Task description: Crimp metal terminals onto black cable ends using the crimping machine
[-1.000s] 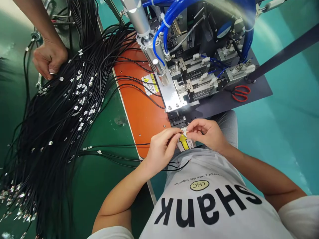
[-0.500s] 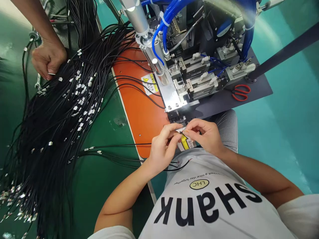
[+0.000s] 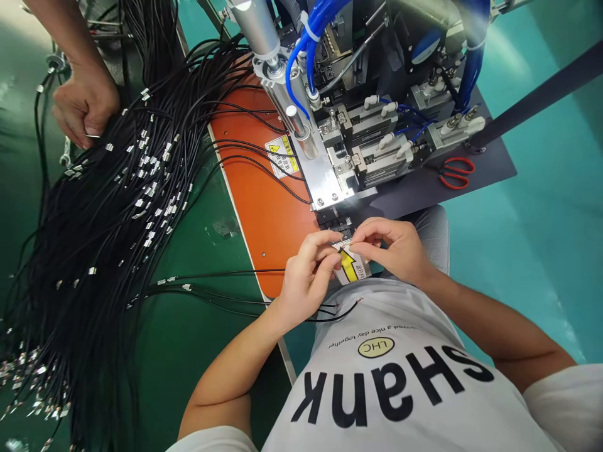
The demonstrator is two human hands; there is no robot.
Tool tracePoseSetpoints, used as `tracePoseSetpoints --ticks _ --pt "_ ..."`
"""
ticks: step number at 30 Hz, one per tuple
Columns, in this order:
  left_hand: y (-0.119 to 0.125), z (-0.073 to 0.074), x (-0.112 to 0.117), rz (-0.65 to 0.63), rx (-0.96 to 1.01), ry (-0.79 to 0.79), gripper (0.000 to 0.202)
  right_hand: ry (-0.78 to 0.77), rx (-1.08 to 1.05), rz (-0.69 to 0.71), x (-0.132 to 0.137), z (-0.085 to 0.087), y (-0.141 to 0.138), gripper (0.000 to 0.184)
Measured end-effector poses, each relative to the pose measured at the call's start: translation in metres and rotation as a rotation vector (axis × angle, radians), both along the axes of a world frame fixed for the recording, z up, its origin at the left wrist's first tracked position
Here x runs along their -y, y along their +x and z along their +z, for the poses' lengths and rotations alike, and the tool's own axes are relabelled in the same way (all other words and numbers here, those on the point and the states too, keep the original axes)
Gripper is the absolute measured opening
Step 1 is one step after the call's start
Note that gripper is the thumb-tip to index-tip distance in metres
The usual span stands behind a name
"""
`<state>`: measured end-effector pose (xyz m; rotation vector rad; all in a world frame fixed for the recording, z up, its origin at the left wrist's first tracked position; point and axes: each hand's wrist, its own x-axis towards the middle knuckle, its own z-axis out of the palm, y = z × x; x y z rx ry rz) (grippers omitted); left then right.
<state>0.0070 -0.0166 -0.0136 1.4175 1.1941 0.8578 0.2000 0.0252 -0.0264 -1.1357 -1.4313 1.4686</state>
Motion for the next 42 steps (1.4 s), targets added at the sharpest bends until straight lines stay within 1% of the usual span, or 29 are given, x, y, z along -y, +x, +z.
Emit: tracePoseSetpoints --ticks 4,6,9,13,15,21,26,30,33,35,37,39,42 --pt "0.002 -0.005 0.001 0.039 0.013 0.010 0.031 0.002 -0.004 -0.072 0.010 -0.001 -0.010 0.005" --pt "0.003 -0.004 0.000 0.042 0.000 0.022 0.029 0.002 0.009 -0.085 0.013 -0.002 -0.012 0.005" --pt "0.005 0.000 -0.004 0.036 -0.021 0.035 0.024 0.021 0.041 -0.059 0.013 -0.003 -0.009 0.007" --pt "0.009 0.007 -0.011 0.096 0.008 0.032 0.015 0.047 0.060 -0.038 0.011 -0.002 -0.004 0.009" --pt "0.011 0.009 -0.013 0.127 0.058 -0.010 0.011 0.056 0.069 -0.037 0.011 -0.001 -0.004 0.010" --pt "0.012 0.007 -0.016 0.172 0.264 -0.237 0.009 0.067 0.075 -0.013 0.013 -0.001 -0.005 0.009" --pt "0.009 0.001 -0.016 0.198 0.315 -0.319 0.011 0.065 0.069 -0.010 0.012 -0.003 -0.007 0.010" --pt "0.010 0.000 -0.014 0.213 0.320 -0.330 0.011 0.067 0.086 -0.017 0.012 -0.004 -0.008 0.010" --pt "0.012 0.003 -0.013 0.236 0.280 -0.301 0.012 0.036 0.123 -0.035 0.014 -0.003 -0.006 0.007" --pt "0.014 0.005 -0.013 0.239 0.239 -0.270 0.013 0.022 0.154 -0.052 0.016 0.000 -0.003 0.011" --pt "0.015 0.005 -0.013 0.235 0.203 -0.245 0.014 0.051 0.186 -0.089 0.017 0.003 -0.001 0.011" --pt "0.016 0.006 -0.013 0.228 0.178 -0.238 0.014 0.108 0.206 -0.105 0.018 0.007 -0.001 0.002" --pt "0.016 0.007 -0.012 0.213 0.157 -0.264 0.013 0.167 0.213 -0.095 0.016 0.008 -0.002 0.009"
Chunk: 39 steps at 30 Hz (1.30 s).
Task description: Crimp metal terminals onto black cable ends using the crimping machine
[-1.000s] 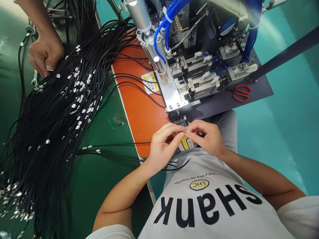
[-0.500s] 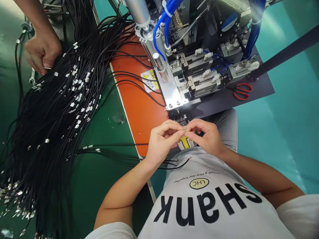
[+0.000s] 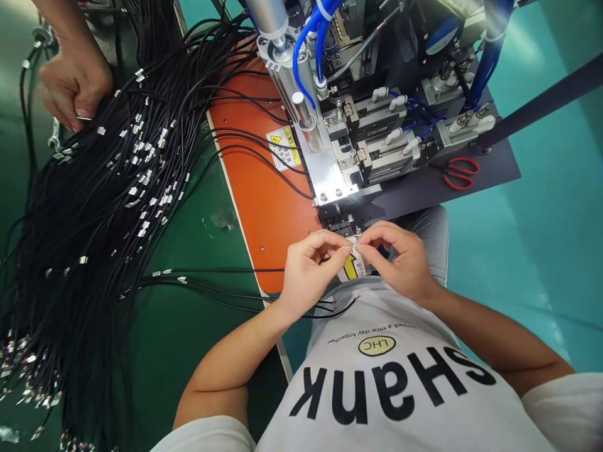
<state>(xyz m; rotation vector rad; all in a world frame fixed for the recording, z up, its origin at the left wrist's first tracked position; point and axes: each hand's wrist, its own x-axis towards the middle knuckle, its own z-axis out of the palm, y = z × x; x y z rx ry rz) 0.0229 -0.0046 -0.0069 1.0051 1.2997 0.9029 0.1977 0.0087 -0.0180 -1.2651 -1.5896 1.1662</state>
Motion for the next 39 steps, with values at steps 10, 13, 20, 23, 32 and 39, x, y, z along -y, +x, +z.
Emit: tracePoseSetpoints --ticks 10,13,20,23,32,39 --pt "0.000 -0.001 -0.001 0.004 -0.009 -0.071 0.019 -0.127 -0.031 -0.005 0.001 -0.006 0.005 0.012" --pt "0.001 -0.001 -0.002 0.007 -0.024 -0.074 0.019 -0.079 -0.007 0.004 0.002 -0.001 0.006 0.014" --pt "0.001 -0.001 -0.002 -0.003 -0.034 -0.062 0.020 -0.070 -0.028 -0.019 0.003 0.002 0.003 0.013" --pt "0.000 -0.001 -0.002 -0.010 -0.042 -0.057 0.020 -0.072 -0.042 -0.044 0.003 0.001 0.001 0.010" --pt "0.001 -0.002 -0.001 -0.007 -0.046 -0.035 0.015 -0.076 -0.037 -0.068 0.000 0.000 -0.003 0.004" --pt "0.000 -0.006 0.000 -0.011 -0.037 -0.040 0.017 -0.197 -0.111 -0.010 -0.004 -0.008 0.002 0.006"
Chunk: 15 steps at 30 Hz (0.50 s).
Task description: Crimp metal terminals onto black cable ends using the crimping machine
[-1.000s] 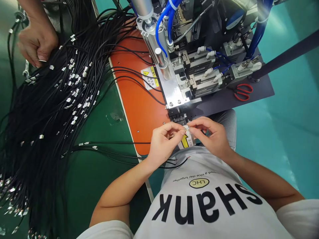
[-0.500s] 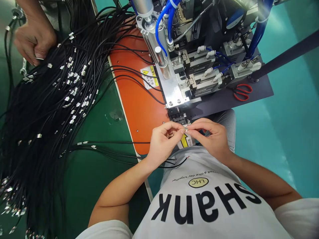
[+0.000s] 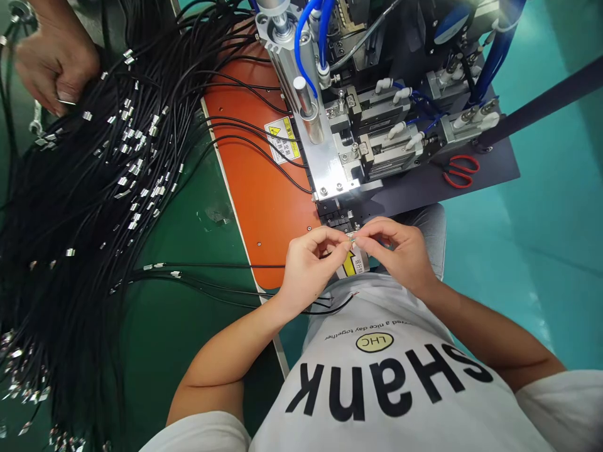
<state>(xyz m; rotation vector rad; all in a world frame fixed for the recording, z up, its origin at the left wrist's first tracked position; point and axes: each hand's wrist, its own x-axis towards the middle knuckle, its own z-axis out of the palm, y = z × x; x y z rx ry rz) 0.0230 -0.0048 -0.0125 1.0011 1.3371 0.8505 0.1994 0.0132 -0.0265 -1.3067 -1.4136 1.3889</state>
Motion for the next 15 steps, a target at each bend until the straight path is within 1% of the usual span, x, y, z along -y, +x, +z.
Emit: tracePoseSetpoints --ticks 3,8,15 --pt "-0.0003 0.0000 -0.0002 -0.002 -0.004 -0.011 0.017 0.005 0.023 0.026 0.0003 -0.0010 0.0039 0.008" --pt "-0.0003 0.0007 -0.0004 -0.002 -0.006 0.000 0.016 0.091 0.076 0.020 0.0033 -0.0011 0.0044 0.013" --pt "-0.0006 0.0015 -0.0006 -0.013 -0.012 -0.007 0.016 0.189 0.085 -0.012 0.0006 -0.0008 0.0005 0.010"
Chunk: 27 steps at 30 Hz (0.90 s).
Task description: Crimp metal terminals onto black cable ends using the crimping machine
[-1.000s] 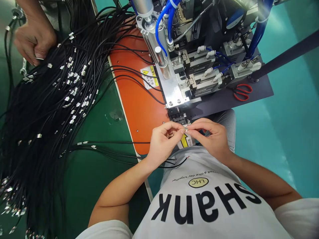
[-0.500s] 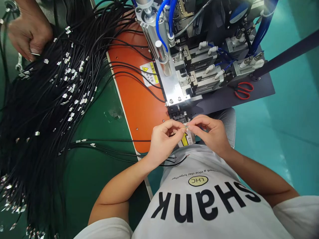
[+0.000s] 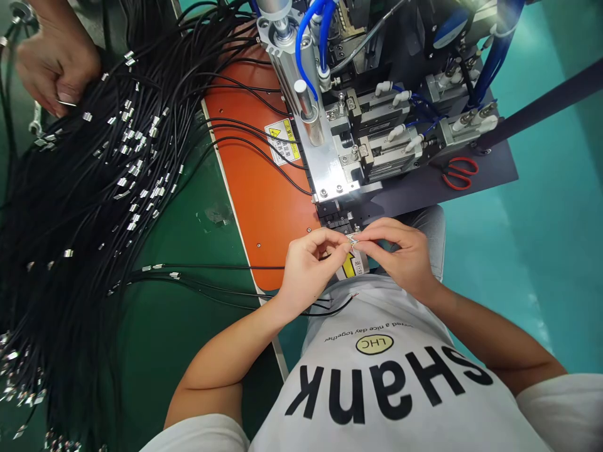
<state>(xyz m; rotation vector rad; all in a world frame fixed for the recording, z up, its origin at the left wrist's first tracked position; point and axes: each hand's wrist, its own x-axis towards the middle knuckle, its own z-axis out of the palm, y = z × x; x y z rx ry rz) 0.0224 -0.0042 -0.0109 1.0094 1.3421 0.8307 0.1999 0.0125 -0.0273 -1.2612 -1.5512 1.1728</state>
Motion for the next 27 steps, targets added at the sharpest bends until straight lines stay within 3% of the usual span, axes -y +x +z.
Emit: tracePoseSetpoints --ticks 12,21,27 --pt "0.0001 0.0015 -0.0007 -0.001 -0.004 -0.012 0.017 0.129 0.011 -0.029 0.0027 -0.0086 0.0017 0.014" --pt "0.0008 -0.0022 0.0018 0.001 -0.009 0.020 0.016 0.013 0.019 -0.039 0.0032 -0.0037 -0.0009 0.007" --pt "0.0010 -0.0038 0.0033 -0.006 -0.033 0.041 0.014 0.020 0.033 -0.044 0.0041 -0.0033 -0.0025 0.007"
